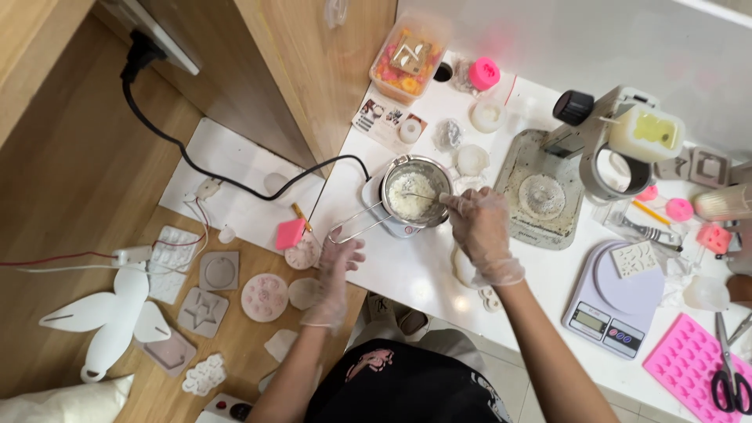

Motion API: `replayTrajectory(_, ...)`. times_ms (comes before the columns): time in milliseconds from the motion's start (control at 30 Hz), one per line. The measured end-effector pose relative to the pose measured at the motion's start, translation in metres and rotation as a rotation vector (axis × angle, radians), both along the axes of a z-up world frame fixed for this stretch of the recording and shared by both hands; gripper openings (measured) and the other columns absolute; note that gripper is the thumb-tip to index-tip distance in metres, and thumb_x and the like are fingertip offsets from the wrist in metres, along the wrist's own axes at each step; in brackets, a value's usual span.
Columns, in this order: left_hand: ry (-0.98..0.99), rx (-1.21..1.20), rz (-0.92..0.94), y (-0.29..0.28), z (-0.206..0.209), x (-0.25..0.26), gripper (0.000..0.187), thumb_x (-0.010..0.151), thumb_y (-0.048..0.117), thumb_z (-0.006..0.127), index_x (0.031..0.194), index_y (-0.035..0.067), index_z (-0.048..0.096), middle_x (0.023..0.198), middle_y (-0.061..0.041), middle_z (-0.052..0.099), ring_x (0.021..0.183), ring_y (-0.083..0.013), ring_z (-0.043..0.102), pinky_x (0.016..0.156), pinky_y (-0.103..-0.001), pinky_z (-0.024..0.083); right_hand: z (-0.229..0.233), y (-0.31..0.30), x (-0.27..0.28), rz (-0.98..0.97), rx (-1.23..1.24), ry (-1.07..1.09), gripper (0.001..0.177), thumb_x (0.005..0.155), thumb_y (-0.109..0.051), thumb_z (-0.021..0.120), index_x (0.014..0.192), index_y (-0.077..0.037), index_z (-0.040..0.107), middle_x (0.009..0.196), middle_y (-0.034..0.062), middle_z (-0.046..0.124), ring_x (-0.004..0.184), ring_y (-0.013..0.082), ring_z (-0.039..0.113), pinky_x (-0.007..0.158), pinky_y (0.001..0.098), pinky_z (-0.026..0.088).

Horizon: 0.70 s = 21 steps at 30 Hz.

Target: Melting wax and adding color or additives to a pot on a heating plate for candle making.

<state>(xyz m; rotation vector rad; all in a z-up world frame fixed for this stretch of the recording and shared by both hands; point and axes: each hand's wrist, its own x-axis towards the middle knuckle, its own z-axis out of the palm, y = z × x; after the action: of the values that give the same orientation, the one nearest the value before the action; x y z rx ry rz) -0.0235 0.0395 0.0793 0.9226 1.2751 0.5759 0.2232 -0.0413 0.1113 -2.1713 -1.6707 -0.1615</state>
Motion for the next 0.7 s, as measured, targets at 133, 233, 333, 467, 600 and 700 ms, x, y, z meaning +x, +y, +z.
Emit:
replayTrajectory(133, -0.24, -0.06, -0.172, 0.027, 0.014, -0.005, 0.051, 0.102, 0.046, 0.052, 0.14, 0.013, 0.051, 0.088, -0.017, 0.073, 0.066, -0.0187, 0.066, 0.057, -0.026, 0.045, 0.005, 0.002, -0.021, -0.085, -0.022, 0.101, 0.01, 0.09, -0.018, 0.073, 0.09, -0.021, 0.083, 0.072, 0.0026, 0.072, 0.072, 0.0262, 0.063, 0.074, 0.0354, 0.049)
replayTrajectory(233, -0.363, -0.013, -0.068, 0.048, -0.034, -0.001, 0.03, 0.105, 0.04, 0.052, 0.117, 0.015, 0.065, 0.077, -0.013, 0.074, 0.058, -0.0143, 0.065, 0.051, -0.021, 0.043, -0.006, -0.001, -0.01, -0.137, -0.027, 0.11, 0.012, 0.092, -0.016, 0.071, 0.094, -0.02, 0.082, 0.072, 0.0018, 0.072, 0.072, 0.0248, 0.061, 0.074, 0.035, 0.048)
replayTrajectory(333, -0.432, -0.009, 0.004, 0.063, -0.052, -0.002, 0.03, 0.106, 0.037, 0.052, 0.105, 0.014, 0.07, 0.081, -0.015, 0.076, 0.065, -0.0176, 0.071, 0.056, -0.022, 0.049, 0.002, -0.002, -0.006, -0.211, 0.013, 0.083, 0.015, 0.092, -0.015, 0.072, 0.098, -0.024, 0.083, 0.073, 0.0003, 0.072, 0.07, 0.0216, 0.061, 0.071, 0.033, 0.048)
replayTrajectory(467, -0.446, -0.019, 0.015, 0.076, -0.055, -0.01, 0.03, 0.106, 0.037, 0.052, 0.105, 0.013, 0.07, 0.087, -0.017, 0.078, 0.075, -0.0229, 0.077, 0.066, -0.026, 0.059, -0.032, 0.011, -0.01, -0.109, 0.038, 0.114, 0.012, 0.091, -0.019, 0.073, 0.094, -0.025, 0.083, 0.07, 0.0034, 0.072, 0.069, 0.0291, 0.065, 0.067, 0.0408, 0.051)
replayTrajectory(600, -0.445, -0.002, 0.003, 0.085, -0.06, -0.018, 0.028, 0.106, 0.034, 0.051, 0.105, 0.013, 0.07, 0.089, -0.018, 0.078, 0.077, -0.0237, 0.077, 0.068, -0.026, 0.059, -0.004, 0.015, -0.015, -0.038, 0.051, 0.035, 0.009, 0.086, -0.026, 0.073, 0.086, -0.029, 0.081, 0.071, 0.0013, 0.07, 0.072, 0.0302, 0.064, 0.068, 0.0421, 0.05)
replayTrajectory(700, -0.452, -0.012, -0.006, 0.088, -0.061, -0.02, 0.029, 0.105, 0.036, 0.053, 0.104, 0.013, 0.07, 0.089, -0.017, 0.078, 0.078, -0.023, 0.077, 0.069, -0.025, 0.059, -0.014, 0.027, -0.01, -0.083, 0.062, 0.046, 0.014, 0.09, -0.025, 0.069, 0.093, -0.031, 0.082, 0.073, 0.0007, 0.069, 0.074, 0.0271, 0.061, 0.071, 0.0385, 0.045)
